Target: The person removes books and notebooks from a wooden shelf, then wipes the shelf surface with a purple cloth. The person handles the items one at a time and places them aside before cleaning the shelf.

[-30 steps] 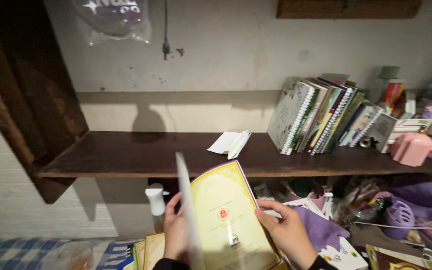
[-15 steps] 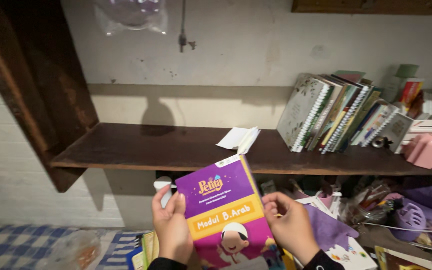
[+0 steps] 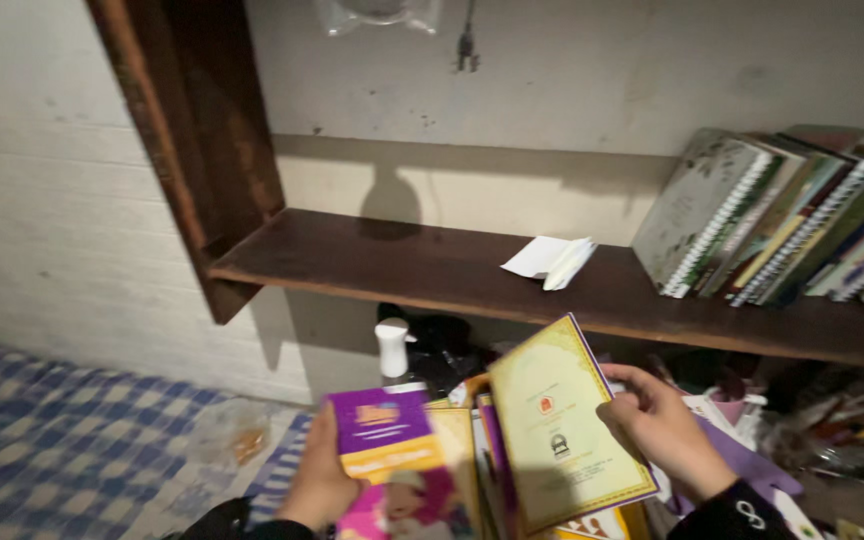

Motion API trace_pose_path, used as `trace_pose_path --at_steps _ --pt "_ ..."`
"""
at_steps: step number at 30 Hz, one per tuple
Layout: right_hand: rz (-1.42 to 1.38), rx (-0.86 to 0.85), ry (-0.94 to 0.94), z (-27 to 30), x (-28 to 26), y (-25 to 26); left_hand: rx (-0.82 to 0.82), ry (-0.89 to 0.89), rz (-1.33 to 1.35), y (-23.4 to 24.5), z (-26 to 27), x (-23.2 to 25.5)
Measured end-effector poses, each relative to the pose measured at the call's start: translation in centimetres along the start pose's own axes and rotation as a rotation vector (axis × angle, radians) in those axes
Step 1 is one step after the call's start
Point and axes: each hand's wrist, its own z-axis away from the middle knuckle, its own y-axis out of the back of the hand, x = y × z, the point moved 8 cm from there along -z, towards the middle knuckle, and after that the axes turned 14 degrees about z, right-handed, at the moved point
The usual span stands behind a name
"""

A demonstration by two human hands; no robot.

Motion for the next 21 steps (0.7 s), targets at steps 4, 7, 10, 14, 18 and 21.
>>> trace_pose_path --at_steps 4,7,10,14,18,21 --pt "0.693 0.326 0.258 1.9 -5.3 3.0 -0.082 0.177 -0.047 -1.9 2.7 0.0" --pt "1.088 0.414 0.294 3.2 -6.1 2.7 -0.23 0.289 -0.2 -2.6 3.9 2.2" --pt "1.274 0.24 0.241 2.0 -3.9 -1.6 -0.412 0.271 -0.433 -3.0 4.5 5.1" --pt "1.249 -0.053 0.328 3.3 0.7 -12.1 -0.681 0.112 -0.519 -5.3 4.1 8.5" --pt "1.213 -0.236 0.599 4.7 3.3 -17.5 -0.873 -0.098 -0.403 -7.4 3.7 12.5" --pt "0.988 -0.209 0.615 4.4 3.3 -15.3 -0.993 -0.177 -0.352 -9.0 1.9 16.7"
